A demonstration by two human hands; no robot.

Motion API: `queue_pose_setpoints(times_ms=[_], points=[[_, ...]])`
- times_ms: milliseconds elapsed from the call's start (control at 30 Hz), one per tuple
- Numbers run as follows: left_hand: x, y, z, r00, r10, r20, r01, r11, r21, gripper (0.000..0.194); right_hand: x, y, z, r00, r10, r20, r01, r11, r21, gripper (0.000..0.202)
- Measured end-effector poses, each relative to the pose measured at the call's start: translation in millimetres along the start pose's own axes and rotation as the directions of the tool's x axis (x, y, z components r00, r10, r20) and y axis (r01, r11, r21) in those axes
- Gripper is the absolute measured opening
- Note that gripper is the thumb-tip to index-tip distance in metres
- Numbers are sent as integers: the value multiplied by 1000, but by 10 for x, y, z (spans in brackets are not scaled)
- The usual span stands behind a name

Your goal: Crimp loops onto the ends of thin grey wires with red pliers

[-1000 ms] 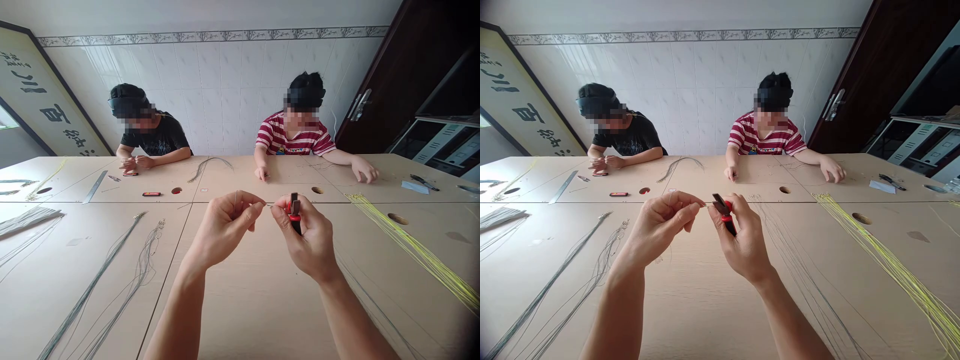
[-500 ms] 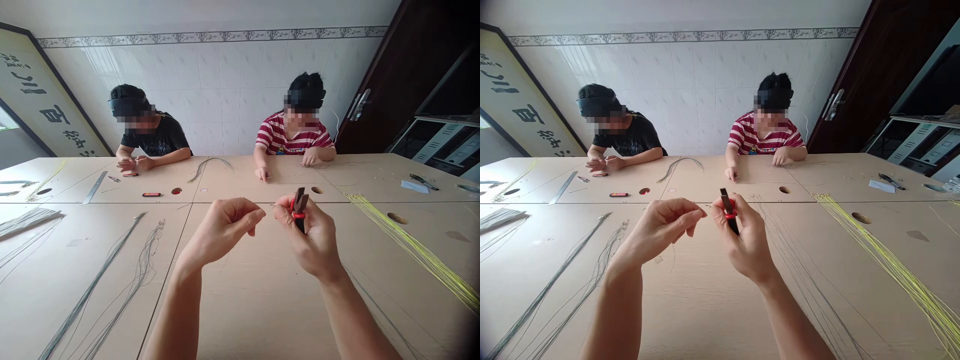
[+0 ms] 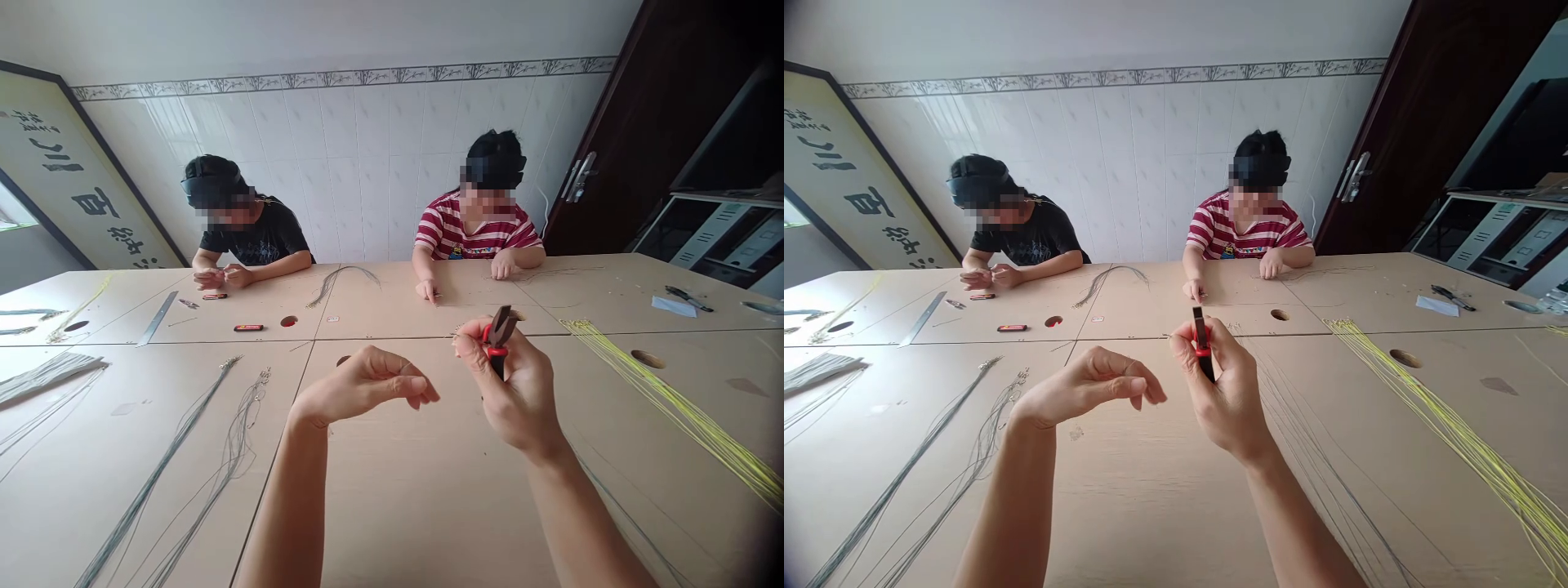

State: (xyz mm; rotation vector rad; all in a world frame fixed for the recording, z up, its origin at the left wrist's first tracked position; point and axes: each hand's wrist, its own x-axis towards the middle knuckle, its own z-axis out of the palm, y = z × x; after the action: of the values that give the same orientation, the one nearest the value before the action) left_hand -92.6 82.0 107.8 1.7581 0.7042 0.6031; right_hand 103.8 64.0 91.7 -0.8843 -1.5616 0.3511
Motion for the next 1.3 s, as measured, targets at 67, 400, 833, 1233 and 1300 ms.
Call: queue_pose_setpoints(times_ms=[67, 400, 833, 1233, 1300], points=[[-19, 3, -20, 998, 60, -14, -60, 998, -10, 27, 5, 1, -8, 1000, 2, -1, -2, 1000, 6, 10], [-67, -409, -466, 833, -77, -548, -115, 944, -308, 39, 49, 58, -67, 997, 27, -74, -29, 999, -31, 15], [117, -33, 4, 858, 33, -512, 32, 993, 117, 45, 21, 62, -61, 998, -52, 33, 56, 992, -115, 10], [4, -270, 97, 962, 238, -132, -266, 722, -639, 59, 63, 114, -36, 998, 64, -13, -64, 997, 44, 16], [-55, -127, 87, 852, 230, -471, -495, 647, -580, 51, 51, 110, -10, 998, 55, 5, -55, 997, 48, 15]])
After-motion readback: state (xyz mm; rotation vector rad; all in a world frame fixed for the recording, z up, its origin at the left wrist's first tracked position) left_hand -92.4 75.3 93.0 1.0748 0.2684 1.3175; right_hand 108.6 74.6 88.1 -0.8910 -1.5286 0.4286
